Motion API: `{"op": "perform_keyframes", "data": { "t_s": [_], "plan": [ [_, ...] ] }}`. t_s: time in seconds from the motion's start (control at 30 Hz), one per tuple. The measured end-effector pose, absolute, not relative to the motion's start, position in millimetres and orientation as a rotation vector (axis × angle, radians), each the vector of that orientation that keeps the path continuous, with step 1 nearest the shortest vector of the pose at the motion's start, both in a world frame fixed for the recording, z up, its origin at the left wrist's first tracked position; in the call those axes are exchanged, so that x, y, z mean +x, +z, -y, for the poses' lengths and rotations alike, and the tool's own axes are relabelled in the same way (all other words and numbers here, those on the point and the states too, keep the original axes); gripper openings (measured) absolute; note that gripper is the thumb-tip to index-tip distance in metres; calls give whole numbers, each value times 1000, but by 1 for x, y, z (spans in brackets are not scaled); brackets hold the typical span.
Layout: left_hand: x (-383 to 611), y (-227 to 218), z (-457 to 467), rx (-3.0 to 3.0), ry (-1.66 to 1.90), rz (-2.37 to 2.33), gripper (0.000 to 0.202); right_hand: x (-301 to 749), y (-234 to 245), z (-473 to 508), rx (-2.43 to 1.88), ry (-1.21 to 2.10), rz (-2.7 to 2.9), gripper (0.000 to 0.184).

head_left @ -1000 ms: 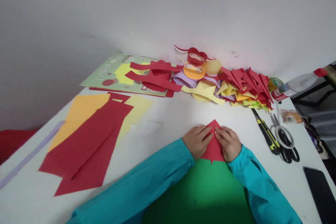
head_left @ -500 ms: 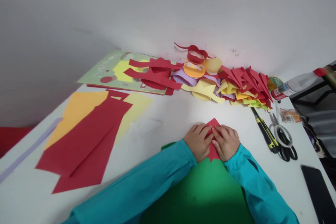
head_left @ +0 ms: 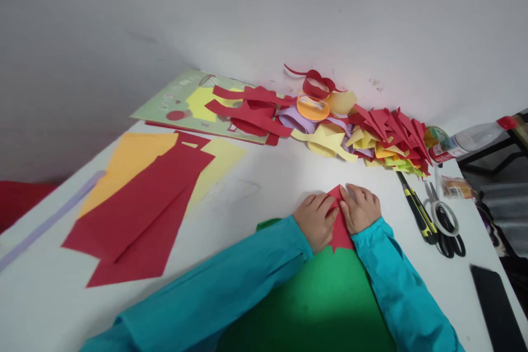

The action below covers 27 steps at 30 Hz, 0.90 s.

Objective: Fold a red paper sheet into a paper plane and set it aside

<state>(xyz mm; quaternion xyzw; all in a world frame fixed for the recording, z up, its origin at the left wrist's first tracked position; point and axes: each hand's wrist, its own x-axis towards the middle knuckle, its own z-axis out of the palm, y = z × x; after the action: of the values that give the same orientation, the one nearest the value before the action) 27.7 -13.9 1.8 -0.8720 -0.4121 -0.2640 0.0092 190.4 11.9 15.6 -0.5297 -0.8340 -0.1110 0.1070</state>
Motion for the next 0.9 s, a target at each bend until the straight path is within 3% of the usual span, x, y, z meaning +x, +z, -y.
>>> {"op": "perform_keyframes", "data": {
  "t_s": [0.53, 0.73, 0.9],
  "plan": [
    [25, 6, 14, -2734, -816, 1297, 27, 186, 17, 1, -1279, -246, 2525, 31],
    [23, 8, 10, -2792, -821, 1333, 31, 189, 15, 6, -1268, -190, 2543, 30],
    [23, 14, -15, -2883, -632, 1401, 46, 188, 13, 8, -1282, -247, 2553, 31]
  ]
}}
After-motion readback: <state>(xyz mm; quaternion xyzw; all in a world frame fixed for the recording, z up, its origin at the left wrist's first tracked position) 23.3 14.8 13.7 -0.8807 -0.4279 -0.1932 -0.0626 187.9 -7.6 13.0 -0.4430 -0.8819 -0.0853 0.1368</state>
